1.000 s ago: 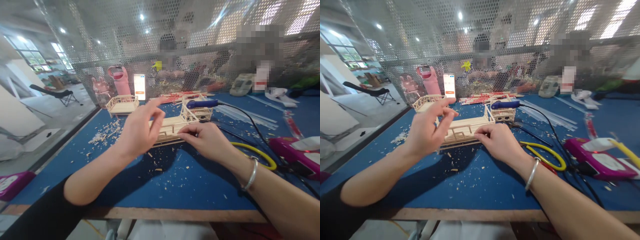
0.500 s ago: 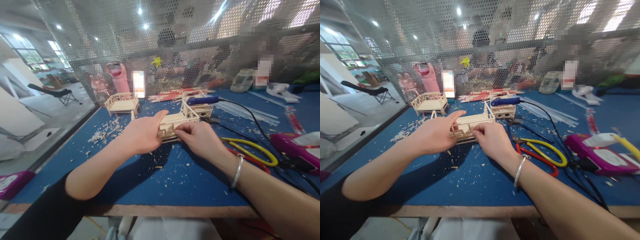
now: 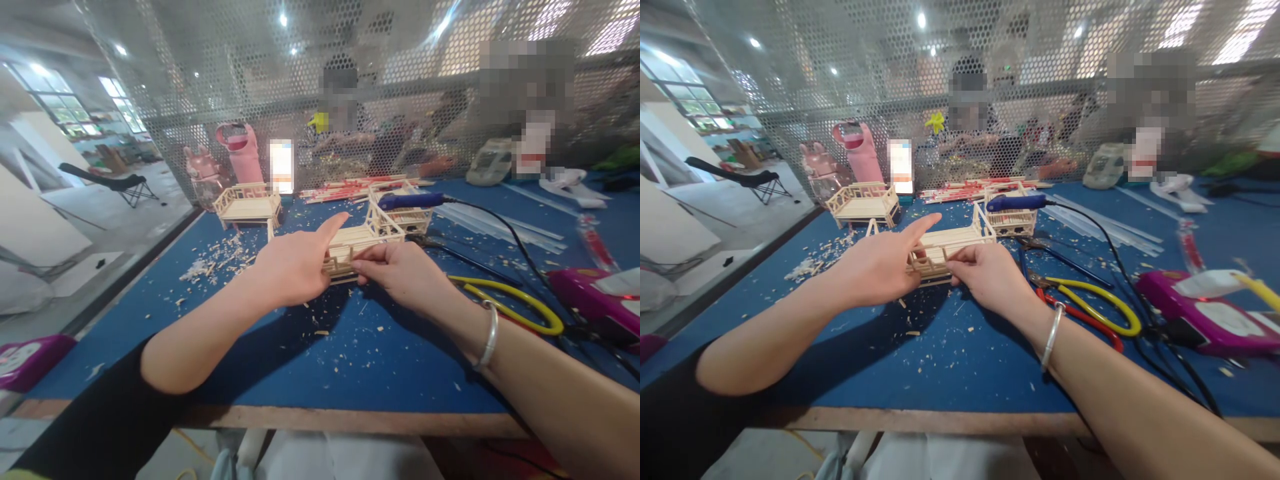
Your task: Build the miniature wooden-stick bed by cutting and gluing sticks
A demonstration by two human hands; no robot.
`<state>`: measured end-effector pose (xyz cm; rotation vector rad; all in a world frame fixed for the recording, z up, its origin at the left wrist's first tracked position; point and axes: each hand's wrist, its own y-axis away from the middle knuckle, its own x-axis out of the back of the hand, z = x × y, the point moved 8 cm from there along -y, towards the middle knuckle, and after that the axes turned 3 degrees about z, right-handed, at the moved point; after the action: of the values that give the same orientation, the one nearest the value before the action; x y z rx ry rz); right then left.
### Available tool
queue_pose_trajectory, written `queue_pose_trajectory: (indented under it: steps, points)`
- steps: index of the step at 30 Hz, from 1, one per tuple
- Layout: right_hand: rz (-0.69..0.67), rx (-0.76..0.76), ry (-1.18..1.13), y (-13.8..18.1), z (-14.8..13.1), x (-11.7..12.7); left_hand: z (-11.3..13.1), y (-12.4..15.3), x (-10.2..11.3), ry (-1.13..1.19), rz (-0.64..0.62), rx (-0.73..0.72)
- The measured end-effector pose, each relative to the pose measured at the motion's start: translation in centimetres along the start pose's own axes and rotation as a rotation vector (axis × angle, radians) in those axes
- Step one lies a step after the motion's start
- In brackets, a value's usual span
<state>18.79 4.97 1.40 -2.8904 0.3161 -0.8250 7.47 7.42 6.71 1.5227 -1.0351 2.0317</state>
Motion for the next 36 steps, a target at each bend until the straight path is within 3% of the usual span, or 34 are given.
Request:
queue_pose_trajectory:
  steps: [4,9,13,16,22,28,36]
  points:
    - [-0.052,-0.074,-0.166,0.1,0.3,-0.5,0.1,0.0,-0.1,-0.026,0.005,-0.031]
    - [-0.131,-0.315,-0.527,0.8,1.3,-1.6,0.2,0.0,-0.2,-0.060,-0.034,-0.018]
    - [-0.144,-0.405,-0.673,1.1,1.6,-1.7,0.1,0.1,-0.3,-0.059,-0.111,0.009]
    - [-0.151,-0.388,-0.618,1.2,1.8,-1.4,0.1,0.3,-0.5,-0.102,-0.172,0.005]
    - [-0.127,-0.259,-0.299,0.9,2.0,-1.0,0.7,-0.1,-0.4,-0.131,-0.211,-0.007]
    - [-0.110,-0.247,-0.304,0.9,1.9,-1.0,1.3,-0.8,-1.0,-0.125,-0.258,-0.044]
    - [-0.111,-0.299,-0.327,1.0,1.9,-1.0,1.8,-1.8,-1.3,-0.162,-0.230,-0.034]
